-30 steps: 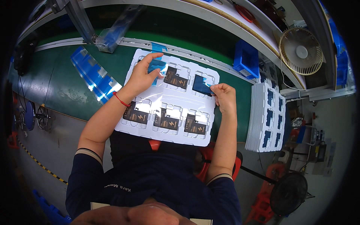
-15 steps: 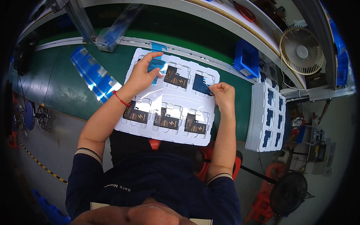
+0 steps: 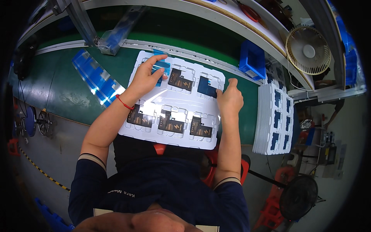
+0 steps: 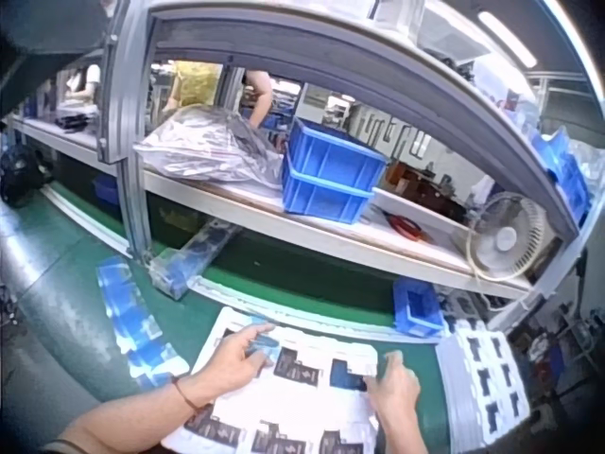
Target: Applying blue protective film to electronic circuit board components and placing them into a shipping tray.
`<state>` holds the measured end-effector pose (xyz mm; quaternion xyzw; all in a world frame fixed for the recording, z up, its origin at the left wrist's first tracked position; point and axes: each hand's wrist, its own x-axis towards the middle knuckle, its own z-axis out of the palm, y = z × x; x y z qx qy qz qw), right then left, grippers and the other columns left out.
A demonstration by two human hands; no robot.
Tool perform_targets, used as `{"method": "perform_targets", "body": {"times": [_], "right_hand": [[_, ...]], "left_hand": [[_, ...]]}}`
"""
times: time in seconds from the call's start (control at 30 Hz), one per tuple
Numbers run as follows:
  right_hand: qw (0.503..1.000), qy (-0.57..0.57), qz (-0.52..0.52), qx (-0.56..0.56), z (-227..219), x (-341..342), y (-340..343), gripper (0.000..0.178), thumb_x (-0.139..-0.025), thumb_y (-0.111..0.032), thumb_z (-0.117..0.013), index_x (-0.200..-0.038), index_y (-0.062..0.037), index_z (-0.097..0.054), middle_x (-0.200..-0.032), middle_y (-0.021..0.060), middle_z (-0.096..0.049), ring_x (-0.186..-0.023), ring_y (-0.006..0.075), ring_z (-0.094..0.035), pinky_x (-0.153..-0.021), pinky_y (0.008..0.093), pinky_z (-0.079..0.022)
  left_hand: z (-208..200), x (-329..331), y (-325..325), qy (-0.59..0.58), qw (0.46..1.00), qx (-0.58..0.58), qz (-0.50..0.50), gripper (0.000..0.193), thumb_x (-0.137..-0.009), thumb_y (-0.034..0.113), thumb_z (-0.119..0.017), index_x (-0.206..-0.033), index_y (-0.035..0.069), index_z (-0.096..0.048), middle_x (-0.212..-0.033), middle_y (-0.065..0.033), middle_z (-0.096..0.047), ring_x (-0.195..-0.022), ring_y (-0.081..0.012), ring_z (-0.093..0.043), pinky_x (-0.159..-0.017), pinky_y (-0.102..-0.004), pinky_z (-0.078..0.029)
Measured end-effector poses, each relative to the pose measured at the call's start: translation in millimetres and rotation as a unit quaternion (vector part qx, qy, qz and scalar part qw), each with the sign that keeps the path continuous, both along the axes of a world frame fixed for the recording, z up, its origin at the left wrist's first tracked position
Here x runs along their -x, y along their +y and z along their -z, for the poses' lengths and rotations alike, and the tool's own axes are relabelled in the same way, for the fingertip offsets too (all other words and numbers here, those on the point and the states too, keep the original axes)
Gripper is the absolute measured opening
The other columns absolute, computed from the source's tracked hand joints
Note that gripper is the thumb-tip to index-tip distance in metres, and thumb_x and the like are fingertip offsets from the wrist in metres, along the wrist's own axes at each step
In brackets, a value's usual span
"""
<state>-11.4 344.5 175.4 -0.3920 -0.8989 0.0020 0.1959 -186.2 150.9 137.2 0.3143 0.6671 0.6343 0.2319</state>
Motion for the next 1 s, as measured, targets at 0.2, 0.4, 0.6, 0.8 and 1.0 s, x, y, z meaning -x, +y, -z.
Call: {"method": "perform_targets", "body": {"times": [0.2, 0.4, 0.6, 0.8, 1.0], "right_hand": [[0.956, 0.137, -0.175, 0.191, -21, 28, -27, 0.035, -0.075, -0.019, -0.073, -0.102, -0.0027, -0.059, -0.073, 0.0096, -0.066, -0.061, 0.0254, -0.064, -0.058, 0.0341, -0.05], [0.881, 0.205, -0.375, 0.205, 0, 46, -40, 0.033, -0.076, -0.011, -0.069, -0.109, -0.0074, -0.063, -0.107, 0.0082, -0.058, -0.099, 0.0236, -0.055, -0.079, 0.0309, -0.044], [0.834, 0.278, -0.404, 0.255, 21, 51, -48, 0.015, -0.075, -0.009, -0.069, -0.089, -0.0036, -0.068, -0.092, 0.0099, -0.06, -0.093, 0.0227, -0.057, -0.082, 0.0317, -0.045], [0.825, 0.351, -0.353, 0.268, 19, 48, -51, 0.012, -0.075, -0.006, -0.071, -0.086, -0.0038, -0.07, -0.088, 0.0064, -0.06, -0.085, 0.0169, -0.058, -0.075, 0.0264, -0.046], [0.765, 0.384, -0.354, 0.378, 20, 46, -40, 0.009, -0.08, -0.006, -0.068, -0.089, -0.0028, -0.068, -0.092, 0.0052, -0.061, -0.085, 0.0156, -0.059, -0.076, 0.0263, -0.047]], "left_hand": [[-14, -8, 0, -0.003, 0.994, -0.083, 0.068, 0.058, -0.087, -0.007, -0.051, -0.14, 0.008, -0.032, -0.103, -0.0091, -0.06, -0.083, -0.0126, -0.063, -0.076, -0.0224, -0.048], [-19, -19, 3, 0.012, 0.985, -0.121, 0.125, 0.07, -0.085, -0.009, -0.053, -0.145, 0.01, -0.023, -0.101, -0.0099, -0.061, -0.082, -0.0124, -0.061, -0.076, -0.0254, -0.049], [-9, -13, -4, -0.086, 0.979, -0.141, 0.122, 0.046, -0.09, 0.0, -0.054, -0.133, 0.003, -0.04, -0.088, -0.0074, -0.065, -0.081, -0.0119, -0.063, -0.074, -0.0236, -0.051], [-6, -10, 3, -0.059, 0.993, -0.072, 0.074, 0.018, -0.092, 0.014, -0.059, -0.086, -0.002, -0.064, -0.076, -0.0049, -0.065, -0.067, -0.0095, -0.062, -0.063, -0.021, -0.051], [-1, -5, 3, 0.085, 0.996, 0.022, 0.01, 0.036, -0.089, 0.023, -0.064, -0.065, -0.003, -0.064, -0.058, -0.0055, -0.062, -0.055, -0.0078, -0.057, -0.051, -0.0199, -0.041]]}}
